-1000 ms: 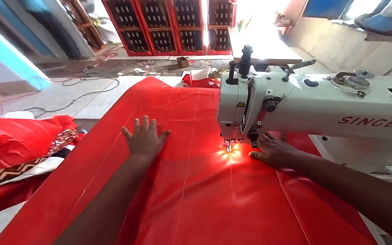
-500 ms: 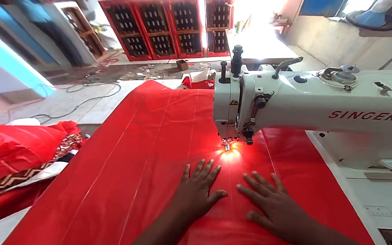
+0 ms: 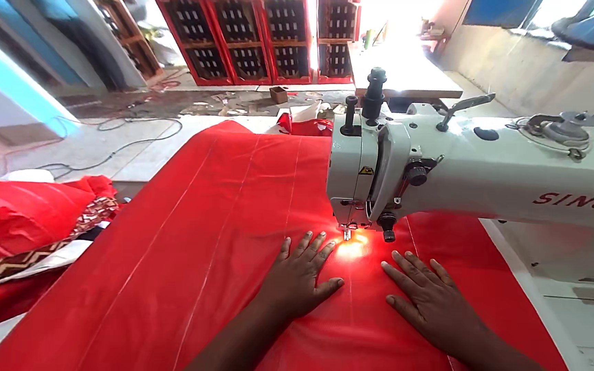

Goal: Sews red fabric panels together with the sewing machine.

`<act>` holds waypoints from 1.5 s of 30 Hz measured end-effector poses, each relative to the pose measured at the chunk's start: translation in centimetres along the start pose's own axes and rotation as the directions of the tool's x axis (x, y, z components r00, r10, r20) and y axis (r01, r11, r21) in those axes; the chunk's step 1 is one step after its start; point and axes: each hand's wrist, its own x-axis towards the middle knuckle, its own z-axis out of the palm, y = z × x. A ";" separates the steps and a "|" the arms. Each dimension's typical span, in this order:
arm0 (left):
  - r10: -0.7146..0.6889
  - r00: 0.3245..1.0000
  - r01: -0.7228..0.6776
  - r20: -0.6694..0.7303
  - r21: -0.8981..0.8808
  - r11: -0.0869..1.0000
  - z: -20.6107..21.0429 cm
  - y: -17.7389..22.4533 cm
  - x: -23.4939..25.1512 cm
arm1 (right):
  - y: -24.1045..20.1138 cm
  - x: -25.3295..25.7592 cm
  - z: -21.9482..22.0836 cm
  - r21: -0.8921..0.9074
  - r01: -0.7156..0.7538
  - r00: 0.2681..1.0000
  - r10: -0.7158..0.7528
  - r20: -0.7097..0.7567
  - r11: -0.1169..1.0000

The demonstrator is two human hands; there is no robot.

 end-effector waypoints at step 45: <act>0.026 0.963 -0.015 -0.268 0.042 0.999 3.1 0.6 -2.0 | -0.4 2.2 -1.9 0.137 0.151 0.917 -0.190 0.350 0.979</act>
